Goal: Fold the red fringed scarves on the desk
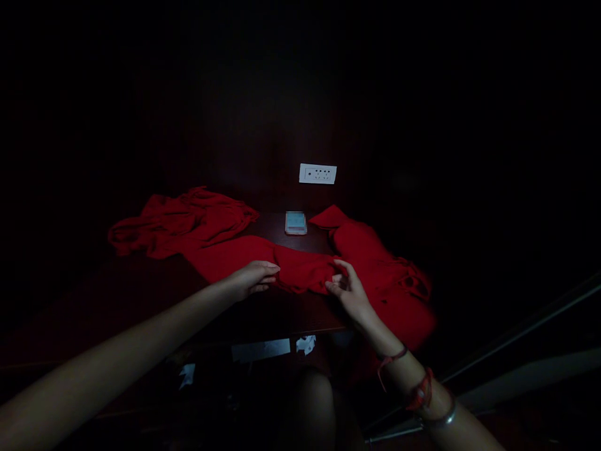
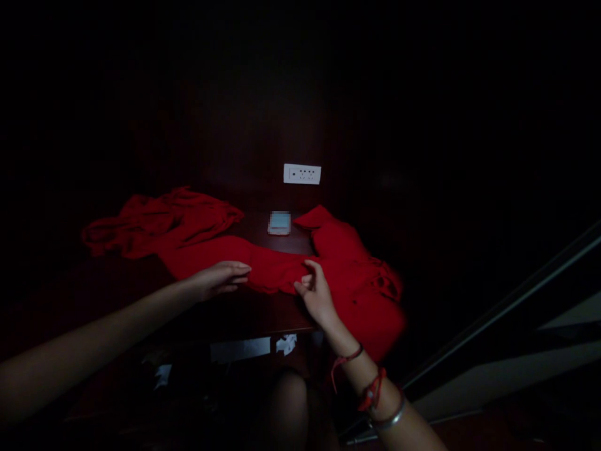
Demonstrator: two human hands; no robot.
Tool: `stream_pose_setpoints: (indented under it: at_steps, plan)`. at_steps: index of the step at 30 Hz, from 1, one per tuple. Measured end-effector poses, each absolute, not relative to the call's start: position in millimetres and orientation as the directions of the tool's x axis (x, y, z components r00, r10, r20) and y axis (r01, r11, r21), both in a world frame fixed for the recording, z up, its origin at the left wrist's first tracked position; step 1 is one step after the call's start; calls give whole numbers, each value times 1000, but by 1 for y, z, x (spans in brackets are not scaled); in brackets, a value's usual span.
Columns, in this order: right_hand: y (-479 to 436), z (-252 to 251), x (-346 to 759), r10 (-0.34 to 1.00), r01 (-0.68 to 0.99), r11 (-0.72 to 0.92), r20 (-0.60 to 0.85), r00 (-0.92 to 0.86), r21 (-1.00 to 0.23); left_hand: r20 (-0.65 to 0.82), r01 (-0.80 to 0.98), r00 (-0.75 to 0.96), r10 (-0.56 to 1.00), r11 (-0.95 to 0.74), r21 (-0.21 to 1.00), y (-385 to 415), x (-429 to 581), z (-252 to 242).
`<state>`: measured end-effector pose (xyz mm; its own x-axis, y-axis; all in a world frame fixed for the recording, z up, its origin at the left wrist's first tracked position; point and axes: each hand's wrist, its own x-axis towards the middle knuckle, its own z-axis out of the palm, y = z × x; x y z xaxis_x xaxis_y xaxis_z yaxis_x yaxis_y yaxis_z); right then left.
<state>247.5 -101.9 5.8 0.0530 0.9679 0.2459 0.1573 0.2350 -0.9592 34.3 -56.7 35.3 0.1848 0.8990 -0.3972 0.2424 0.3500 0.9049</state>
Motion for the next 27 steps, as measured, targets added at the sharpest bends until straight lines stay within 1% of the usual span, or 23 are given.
stream_pose_setpoints:
  at_steps: [2,4,6,8,10,12,15,18,21,23,25,27]
  plan:
    - [-98,9,241,963,79,247,254,90,-966,-416,222,129,900,382,897,-53,37,37]
    - [-95,12,238,960,41,259,262,95,-965,-441,189,100,892,419,888,-51,39,39]
    - [-94,14,237,958,48,269,272,93,-962,-474,112,110,874,463,879,-49,40,40]
    - [-94,12,237,953,73,281,287,95,-957,-481,-5,156,863,487,873,-49,40,41]
    - [-96,7,237,951,101,293,300,71,-951,-448,-123,199,871,476,871,-49,39,40]
    - [-99,2,237,956,103,290,292,5,-951,-392,-206,246,887,443,873,-51,36,36]
    - [-101,-5,240,963,15,256,254,-96,-966,-276,-237,370,887,377,895,-50,27,24]
    - [-97,-5,248,959,-16,276,276,-67,-961,-155,-128,524,838,257,958,-43,10,14]
    - [-93,0,261,935,31,354,354,-16,-935,-125,55,586,801,115,992,-33,-12,13]
    - [-96,3,267,925,113,380,375,-60,-918,-143,169,614,776,47,984,-33,-25,17]
    - [-102,2,267,924,256,378,348,-155,-890,-177,272,643,745,-6,962,-40,-29,23]
    - [-110,-2,263,918,382,393,338,-206,-837,-215,362,635,742,-40,931,-52,-22,27]
